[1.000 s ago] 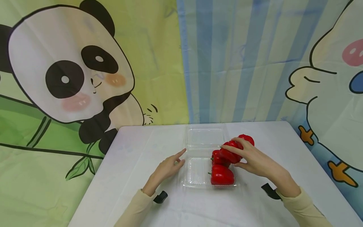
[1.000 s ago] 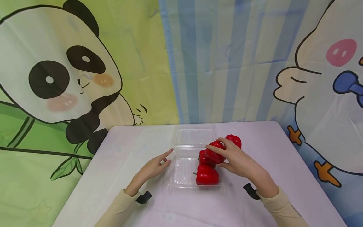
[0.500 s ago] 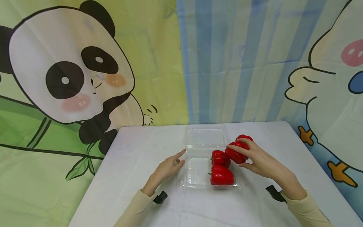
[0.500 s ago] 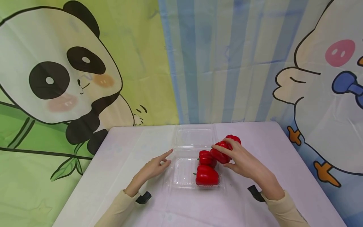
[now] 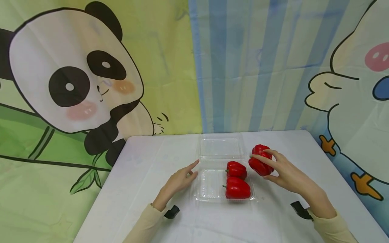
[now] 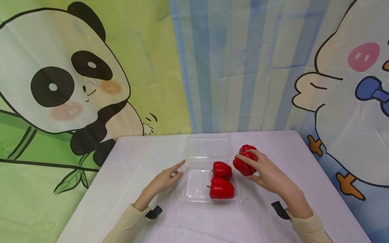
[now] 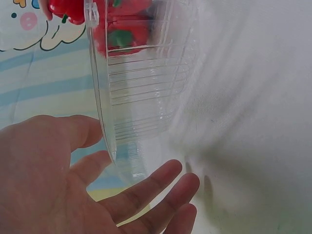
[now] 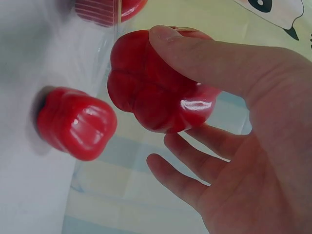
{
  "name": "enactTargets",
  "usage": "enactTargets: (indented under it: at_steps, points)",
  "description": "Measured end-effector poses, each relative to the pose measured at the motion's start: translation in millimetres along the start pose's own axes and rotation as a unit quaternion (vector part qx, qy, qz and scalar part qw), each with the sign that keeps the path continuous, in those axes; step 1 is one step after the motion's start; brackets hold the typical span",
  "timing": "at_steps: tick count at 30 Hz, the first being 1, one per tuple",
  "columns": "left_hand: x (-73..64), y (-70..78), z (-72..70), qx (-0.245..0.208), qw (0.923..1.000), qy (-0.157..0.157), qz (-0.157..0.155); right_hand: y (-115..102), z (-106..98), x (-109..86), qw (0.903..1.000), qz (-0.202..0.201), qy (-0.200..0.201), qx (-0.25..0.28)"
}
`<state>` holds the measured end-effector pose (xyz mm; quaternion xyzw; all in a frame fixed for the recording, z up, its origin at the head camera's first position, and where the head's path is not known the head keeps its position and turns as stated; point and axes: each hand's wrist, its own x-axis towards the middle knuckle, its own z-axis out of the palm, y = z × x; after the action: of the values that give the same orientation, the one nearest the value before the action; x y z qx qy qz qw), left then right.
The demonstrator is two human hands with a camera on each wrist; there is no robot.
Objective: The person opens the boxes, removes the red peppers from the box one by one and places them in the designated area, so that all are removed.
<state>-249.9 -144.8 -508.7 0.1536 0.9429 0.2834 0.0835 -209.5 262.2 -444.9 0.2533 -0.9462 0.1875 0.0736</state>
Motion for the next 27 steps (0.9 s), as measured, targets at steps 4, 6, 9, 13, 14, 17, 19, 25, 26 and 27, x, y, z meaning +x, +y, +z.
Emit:
enactTargets:
  at_steps: [4, 6, 9, 13, 14, 17, 19, 25, 26, 27]
  points:
    - [-1.3, 0.9, -1.2, -0.003, 1.0000, 0.000, 0.001, 4, -2, -4.5, 0.9998, 0.021, -0.003, 0.005]
    - [-1.7, 1.6, -1.6, -0.005, 1.0000, 0.000, 0.000, 6, -3, -6.4, 0.9996, 0.027, -0.002, 0.005]
    - [-1.7, 1.9, -1.6, -0.004, 1.0000, -0.001, -0.002, 9, -3, -9.0, 0.9994, 0.034, -0.002, 0.007]
    - [-1.5, 1.6, -1.6, -0.004, 1.0000, -0.002, -0.006, 13, -5, -12.2, 0.9993, 0.037, -0.002, 0.010]
    - [-1.5, 1.6, -1.6, -0.004, 1.0000, -0.002, -0.006, 14, -5, -12.9, 0.9992, 0.039, -0.001, 0.011]
    - [-1.1, 1.3, -1.4, -0.006, 1.0000, -0.003, -0.007, 18, -6, -14.7, 0.9990, 0.043, -0.001, 0.013]
    - [-0.7, 1.1, -1.0, -0.008, 0.9999, -0.003, -0.007, 20, -7, -16.0, 0.9987, 0.048, -0.002, 0.018]
    - [-0.2, 0.6, 0.1, -0.011, 0.9999, -0.004, -0.011, 27, -7, -19.0, 0.9977, 0.062, -0.006, 0.027]
    - [-0.2, 0.5, 0.1, -0.011, 0.9999, -0.004, -0.011, 28, -7, -19.2, 0.9976, 0.063, -0.006, 0.026]
    - [-0.4, 0.6, 0.2, -0.012, 0.9999, -0.004, -0.011, 29, -7, -19.6, 0.9976, 0.064, -0.006, 0.026]
